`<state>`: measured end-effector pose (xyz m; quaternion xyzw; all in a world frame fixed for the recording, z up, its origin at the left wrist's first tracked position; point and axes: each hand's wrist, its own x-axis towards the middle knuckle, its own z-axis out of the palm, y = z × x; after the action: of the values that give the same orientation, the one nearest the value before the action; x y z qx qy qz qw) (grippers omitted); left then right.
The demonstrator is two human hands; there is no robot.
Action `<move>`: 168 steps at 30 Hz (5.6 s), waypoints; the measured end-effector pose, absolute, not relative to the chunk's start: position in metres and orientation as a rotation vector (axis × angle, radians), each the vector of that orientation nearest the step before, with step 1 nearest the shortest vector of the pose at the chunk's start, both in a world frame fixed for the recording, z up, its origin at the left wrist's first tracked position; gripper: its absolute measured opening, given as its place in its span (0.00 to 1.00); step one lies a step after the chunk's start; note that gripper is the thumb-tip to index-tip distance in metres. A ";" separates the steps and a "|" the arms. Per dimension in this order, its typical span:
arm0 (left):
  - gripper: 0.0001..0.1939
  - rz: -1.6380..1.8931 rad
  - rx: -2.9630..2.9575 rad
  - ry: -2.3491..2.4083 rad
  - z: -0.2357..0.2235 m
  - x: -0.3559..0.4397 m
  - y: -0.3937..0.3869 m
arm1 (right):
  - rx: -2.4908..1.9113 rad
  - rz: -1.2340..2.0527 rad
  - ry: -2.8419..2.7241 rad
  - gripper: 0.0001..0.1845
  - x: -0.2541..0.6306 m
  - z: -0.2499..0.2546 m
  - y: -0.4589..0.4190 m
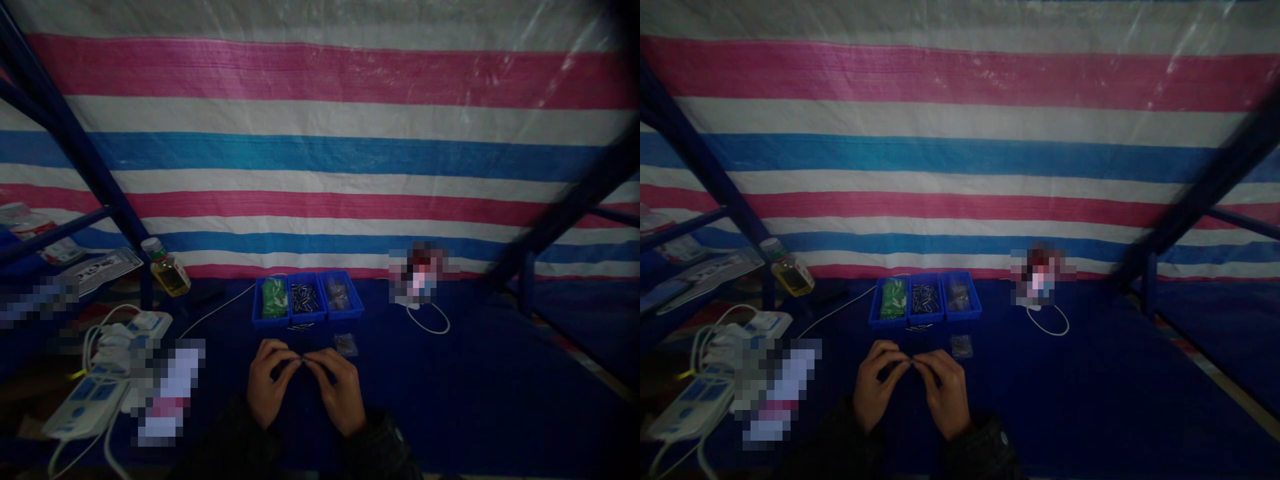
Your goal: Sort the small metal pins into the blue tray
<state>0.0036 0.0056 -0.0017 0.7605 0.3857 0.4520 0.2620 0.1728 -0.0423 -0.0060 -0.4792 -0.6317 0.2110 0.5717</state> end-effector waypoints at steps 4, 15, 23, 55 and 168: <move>0.05 1.169 2.018 1.022 -0.001 0.006 0.002 | -1.168 0.470 -1.470 0.10 0.173 -0.004 -0.043; 0.09 1.121 1.964 0.968 0.003 0.006 0.001 | -1.204 0.502 -1.353 0.03 0.171 -0.014 -0.043; 0.13 1.156 1.980 0.986 -0.001 0.003 0.004 | -1.185 0.470 -1.410 0.14 0.175 -0.009 -0.044; 0.07 1.206 1.902 1.038 -0.003 0.006 0.000 | -1.209 0.522 -1.362 0.05 0.169 -0.008 -0.044; 0.15 1.085 1.896 1.138 0.012 0.007 -0.001 | -1.160 0.549 -0.967 0.27 0.190 -0.009 -0.052</move>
<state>0.0070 -0.0006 0.0124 0.7258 0.4356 0.4155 0.3328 0.1902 -0.0516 -0.0089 -0.5195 -0.4331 0.2459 0.6944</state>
